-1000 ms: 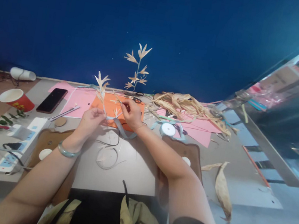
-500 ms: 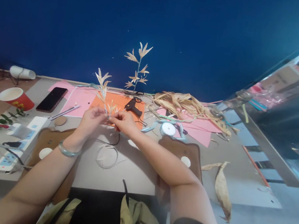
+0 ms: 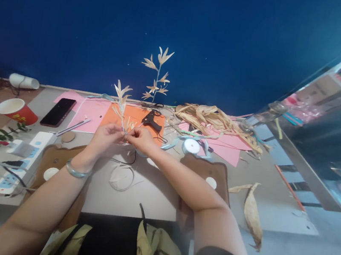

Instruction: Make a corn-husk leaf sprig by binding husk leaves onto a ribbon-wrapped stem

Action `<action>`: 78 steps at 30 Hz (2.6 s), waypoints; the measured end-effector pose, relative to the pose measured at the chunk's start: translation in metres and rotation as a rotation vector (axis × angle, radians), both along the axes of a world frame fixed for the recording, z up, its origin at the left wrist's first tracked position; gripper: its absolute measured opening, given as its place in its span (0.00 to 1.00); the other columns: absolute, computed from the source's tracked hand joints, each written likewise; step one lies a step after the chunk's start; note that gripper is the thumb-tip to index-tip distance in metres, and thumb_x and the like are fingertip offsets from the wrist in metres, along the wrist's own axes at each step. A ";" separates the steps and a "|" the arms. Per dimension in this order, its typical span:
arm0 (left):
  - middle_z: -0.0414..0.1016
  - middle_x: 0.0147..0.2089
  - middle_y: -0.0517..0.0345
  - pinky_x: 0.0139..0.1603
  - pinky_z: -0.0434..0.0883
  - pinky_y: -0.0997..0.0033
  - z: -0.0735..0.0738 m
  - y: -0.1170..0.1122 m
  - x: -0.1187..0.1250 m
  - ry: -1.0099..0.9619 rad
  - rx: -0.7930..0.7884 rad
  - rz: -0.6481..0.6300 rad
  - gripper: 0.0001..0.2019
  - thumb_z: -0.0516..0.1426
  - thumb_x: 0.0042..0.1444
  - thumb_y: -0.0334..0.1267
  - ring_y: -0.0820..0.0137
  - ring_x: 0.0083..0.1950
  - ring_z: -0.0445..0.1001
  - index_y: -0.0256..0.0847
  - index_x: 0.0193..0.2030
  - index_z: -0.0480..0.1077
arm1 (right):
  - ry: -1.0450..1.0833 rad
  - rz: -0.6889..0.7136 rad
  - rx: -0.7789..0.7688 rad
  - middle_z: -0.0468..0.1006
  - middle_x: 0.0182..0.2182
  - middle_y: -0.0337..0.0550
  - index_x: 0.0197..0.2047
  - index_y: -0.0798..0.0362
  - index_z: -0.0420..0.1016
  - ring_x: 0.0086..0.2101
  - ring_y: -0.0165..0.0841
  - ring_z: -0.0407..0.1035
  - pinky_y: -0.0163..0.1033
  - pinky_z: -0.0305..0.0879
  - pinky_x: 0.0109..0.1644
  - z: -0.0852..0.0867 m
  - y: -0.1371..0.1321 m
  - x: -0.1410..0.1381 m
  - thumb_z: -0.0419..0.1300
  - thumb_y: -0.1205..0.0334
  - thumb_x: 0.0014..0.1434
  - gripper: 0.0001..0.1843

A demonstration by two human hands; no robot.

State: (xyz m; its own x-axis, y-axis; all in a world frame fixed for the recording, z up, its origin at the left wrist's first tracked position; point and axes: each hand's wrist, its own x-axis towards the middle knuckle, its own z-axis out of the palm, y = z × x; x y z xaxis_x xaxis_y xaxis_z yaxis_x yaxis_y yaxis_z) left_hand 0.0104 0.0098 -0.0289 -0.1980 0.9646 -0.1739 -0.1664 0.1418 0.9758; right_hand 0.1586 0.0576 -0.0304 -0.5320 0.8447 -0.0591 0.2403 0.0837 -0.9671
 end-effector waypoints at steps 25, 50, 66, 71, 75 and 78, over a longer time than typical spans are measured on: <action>0.77 0.26 0.52 0.32 0.75 0.70 0.008 -0.005 -0.002 -0.016 -0.012 -0.090 0.20 0.69 0.36 0.46 0.69 0.26 0.76 0.31 0.31 0.73 | -0.025 -0.055 0.139 0.72 0.26 0.38 0.30 0.56 0.70 0.26 0.26 0.63 0.32 0.60 0.30 0.001 0.010 0.005 0.70 0.54 0.40 0.19; 0.76 0.24 0.57 0.29 0.74 0.73 0.007 -0.007 0.000 -0.034 -0.006 -0.145 0.17 0.68 0.36 0.45 0.73 0.23 0.73 0.32 0.27 0.74 | 0.059 0.245 -0.244 0.64 0.17 0.29 0.27 0.57 0.67 0.16 0.20 0.53 0.29 0.46 0.19 0.015 0.011 0.013 0.69 0.53 0.43 0.19; 0.74 0.21 0.57 0.27 0.73 0.73 0.011 -0.007 -0.001 0.073 -0.010 -0.138 0.17 0.67 0.38 0.46 0.73 0.22 0.73 0.34 0.26 0.71 | -0.030 0.260 -0.154 0.64 0.18 0.31 0.27 0.56 0.69 0.19 0.21 0.54 0.30 0.48 0.22 0.011 0.011 0.016 0.67 0.50 0.45 0.18; 0.74 0.20 0.58 0.26 0.73 0.73 0.007 -0.004 0.000 0.095 -0.017 -0.109 0.15 0.67 0.39 0.43 0.72 0.22 0.74 0.35 0.27 0.70 | -0.122 0.265 -0.176 0.70 0.21 0.36 0.28 0.57 0.72 0.19 0.22 0.56 0.30 0.51 0.21 0.012 0.011 0.019 0.61 0.49 0.51 0.18; 0.74 0.21 0.58 0.25 0.73 0.73 -0.001 -0.003 -0.001 0.114 0.012 -0.114 0.14 0.66 0.42 0.43 0.72 0.22 0.74 0.35 0.28 0.69 | -0.127 0.249 -0.133 0.69 0.20 0.34 0.28 0.57 0.72 0.19 0.21 0.56 0.29 0.51 0.21 0.011 0.010 0.017 0.61 0.50 0.51 0.16; 0.73 0.21 0.59 0.25 0.73 0.74 -0.004 -0.002 -0.003 0.144 0.027 -0.122 0.15 0.65 0.43 0.44 0.72 0.21 0.74 0.35 0.29 0.69 | -0.101 0.244 -0.123 0.69 0.21 0.35 0.28 0.57 0.73 0.20 0.22 0.57 0.29 0.53 0.23 0.009 0.010 0.016 0.63 0.51 0.49 0.16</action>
State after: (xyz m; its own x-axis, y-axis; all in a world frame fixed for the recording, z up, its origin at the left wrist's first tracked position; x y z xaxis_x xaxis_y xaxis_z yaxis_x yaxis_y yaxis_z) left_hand 0.0071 0.0081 -0.0327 -0.1003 0.9869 -0.1261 -0.0077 0.1260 0.9920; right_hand 0.1747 0.0681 -0.0215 -0.7045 0.6758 -0.2168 0.3235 0.0340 -0.9456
